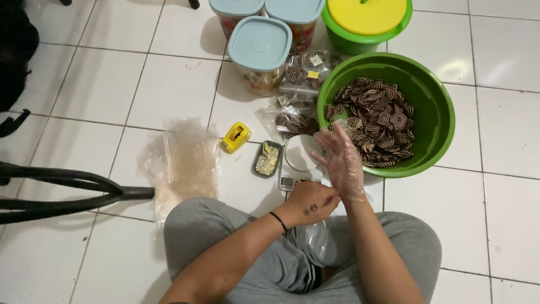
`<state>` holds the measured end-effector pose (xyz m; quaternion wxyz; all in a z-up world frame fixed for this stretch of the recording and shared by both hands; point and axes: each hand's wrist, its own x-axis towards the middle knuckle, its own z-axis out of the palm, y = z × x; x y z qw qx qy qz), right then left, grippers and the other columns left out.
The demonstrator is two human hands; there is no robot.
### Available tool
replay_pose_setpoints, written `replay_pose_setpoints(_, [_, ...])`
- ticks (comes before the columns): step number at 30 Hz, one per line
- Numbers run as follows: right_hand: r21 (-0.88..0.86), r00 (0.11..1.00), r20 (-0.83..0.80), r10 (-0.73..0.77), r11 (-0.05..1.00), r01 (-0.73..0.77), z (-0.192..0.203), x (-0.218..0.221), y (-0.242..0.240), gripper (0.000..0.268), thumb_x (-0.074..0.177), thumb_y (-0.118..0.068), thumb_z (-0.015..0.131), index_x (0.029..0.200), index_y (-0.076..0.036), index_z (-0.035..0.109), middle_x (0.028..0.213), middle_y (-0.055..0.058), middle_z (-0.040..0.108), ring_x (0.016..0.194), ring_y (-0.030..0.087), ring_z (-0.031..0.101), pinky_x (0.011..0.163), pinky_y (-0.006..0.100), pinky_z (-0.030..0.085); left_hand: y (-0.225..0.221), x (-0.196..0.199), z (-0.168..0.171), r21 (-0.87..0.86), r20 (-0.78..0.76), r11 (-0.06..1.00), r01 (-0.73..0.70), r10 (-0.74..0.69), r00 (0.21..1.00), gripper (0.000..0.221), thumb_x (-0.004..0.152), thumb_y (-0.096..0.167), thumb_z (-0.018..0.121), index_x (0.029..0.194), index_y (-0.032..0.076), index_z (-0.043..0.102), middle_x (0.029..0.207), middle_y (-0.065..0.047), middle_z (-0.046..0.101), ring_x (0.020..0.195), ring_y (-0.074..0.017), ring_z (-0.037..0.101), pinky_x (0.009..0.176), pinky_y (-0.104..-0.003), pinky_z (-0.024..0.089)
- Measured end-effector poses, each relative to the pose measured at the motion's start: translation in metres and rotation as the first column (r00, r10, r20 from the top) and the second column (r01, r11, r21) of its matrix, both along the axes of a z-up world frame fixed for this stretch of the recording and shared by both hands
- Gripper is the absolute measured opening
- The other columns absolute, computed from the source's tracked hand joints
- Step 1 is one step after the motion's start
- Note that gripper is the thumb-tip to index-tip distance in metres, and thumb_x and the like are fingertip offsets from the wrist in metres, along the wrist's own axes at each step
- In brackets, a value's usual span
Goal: Bagging spiral cookies into small plastic bags and weighing them on a digital scale to ensure consistent portions.
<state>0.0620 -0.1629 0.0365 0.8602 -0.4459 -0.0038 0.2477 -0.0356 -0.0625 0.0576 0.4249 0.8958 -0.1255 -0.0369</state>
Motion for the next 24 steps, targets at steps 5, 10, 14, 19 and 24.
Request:
replay_pose_setpoints(5, [0.119, 0.962, 0.259, 0.083, 0.986, -0.117, -0.028, 0.003, -0.009, 0.097, 0.09, -0.065, 0.06, 0.162, -0.02, 0.013, 0.166, 0.025, 0.018, 0.148, 0.046, 0.027, 0.114, 0.068, 0.031, -0.004, -0.005, -0.004, -0.094, 0.052, 0.99, 0.101, -0.096, 0.994, 0.042, 0.098, 0.022, 0.048, 0.058, 0.012, 0.038, 0.043, -0.004, 0.047, 0.039, -0.0218, 0.05, 0.044, -0.028, 0.041])
replay_pose_setpoints(10, [0.23, 0.927, 0.346, 0.147, 0.944, -0.235, -0.047, 0.008, -0.017, 0.104, 0.088, -0.063, 0.075, 0.16, -0.046, 0.001, 0.174, 0.012, -0.006, 0.152, 0.051, 0.019, 0.116, 0.078, 0.019, -0.006, -0.003, -0.016, -0.132, 0.07, 0.967, 0.218, -0.21, 0.975, 0.044, 0.101, 0.021, 0.044, 0.058, 0.016, 0.036, 0.041, 0.001, 0.039, 0.033, -0.0119, 0.033, 0.04, -0.021, 0.032])
replay_pose_setpoints(14, [0.244, 0.98, 0.196, 0.043, 0.966, -0.091, -0.058, 0.018, -0.017, 0.086, 0.086, -0.039, 0.075, 0.154, -0.017, 0.026, 0.152, 0.025, 0.03, 0.135, 0.052, 0.042, 0.109, 0.065, 0.041, -0.005, -0.005, -0.01, -0.127, 0.069, 0.975, 0.18, -0.172, 0.983, 0.043, 0.102, 0.022, 0.046, 0.059, 0.014, 0.044, 0.043, -0.001, 0.047, 0.036, -0.0159, 0.044, 0.045, -0.026, 0.039])
replay_pose_setpoints(19, [0.097, 0.998, 0.025, -0.053, 0.994, 0.05, -0.069, 0.041, -0.036, 0.048, 0.097, -0.038, 0.058, 0.125, 0.0, 0.063, 0.113, 0.028, 0.071, 0.105, 0.044, 0.072, 0.091, 0.058, 0.061, 0.026, 0.009, 0.001, -0.204, 0.092, 0.975, -0.086, 0.106, 0.99, 0.038, 0.1, 0.029, 0.057, 0.069, 0.007, 0.06, 0.051, -0.01, 0.059, 0.048, -0.0321, 0.062, 0.051, -0.037, 0.045])
replay_pose_setpoints(24, [-0.113, 0.739, 0.511, 0.439, 0.887, -0.449, -0.03, 0.02, -0.031, 0.153, 0.041, -0.084, 0.079, 0.159, -0.003, 0.027, 0.161, 0.027, 0.032, 0.149, 0.048, 0.026, 0.119, 0.063, 0.02, 0.066, 0.03, -0.02, -0.648, -0.307, 0.388, -0.655, 0.654, 0.691, 0.049, 0.106, 0.04, 0.053, 0.065, 0.013, 0.063, 0.045, -0.005, 0.058, 0.038, -0.0122, 0.05, 0.039, -0.021, 0.039])
